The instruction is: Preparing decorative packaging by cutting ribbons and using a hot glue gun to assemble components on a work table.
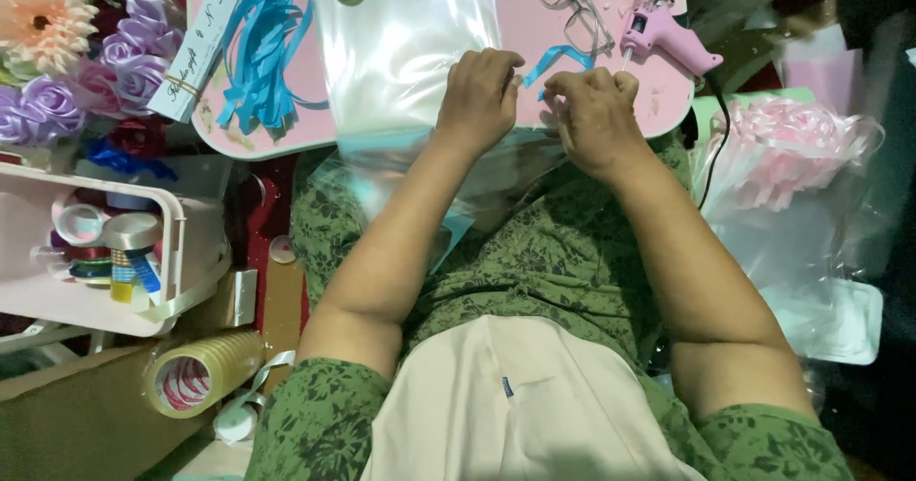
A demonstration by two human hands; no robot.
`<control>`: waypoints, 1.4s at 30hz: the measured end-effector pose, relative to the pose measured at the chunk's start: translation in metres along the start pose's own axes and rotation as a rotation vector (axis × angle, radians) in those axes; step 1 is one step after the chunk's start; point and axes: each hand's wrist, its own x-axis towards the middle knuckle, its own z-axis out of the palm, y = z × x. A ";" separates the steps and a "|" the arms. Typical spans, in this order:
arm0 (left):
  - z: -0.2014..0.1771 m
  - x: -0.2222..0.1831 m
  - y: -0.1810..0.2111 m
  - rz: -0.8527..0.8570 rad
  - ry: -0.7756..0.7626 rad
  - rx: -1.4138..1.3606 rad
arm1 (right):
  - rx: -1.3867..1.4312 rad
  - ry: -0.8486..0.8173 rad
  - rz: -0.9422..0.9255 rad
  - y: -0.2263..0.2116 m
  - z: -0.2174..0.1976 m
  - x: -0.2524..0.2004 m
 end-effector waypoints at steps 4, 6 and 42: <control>0.001 -0.001 0.000 -0.008 -0.012 -0.011 | -0.065 0.006 -0.045 0.011 0.008 0.000; 0.000 0.000 0.001 -0.007 0.001 -0.004 | -0.134 0.043 -0.112 0.019 0.013 0.001; 0.004 -0.002 -0.003 0.024 0.007 0.038 | -0.153 0.214 -0.137 0.016 0.027 -0.004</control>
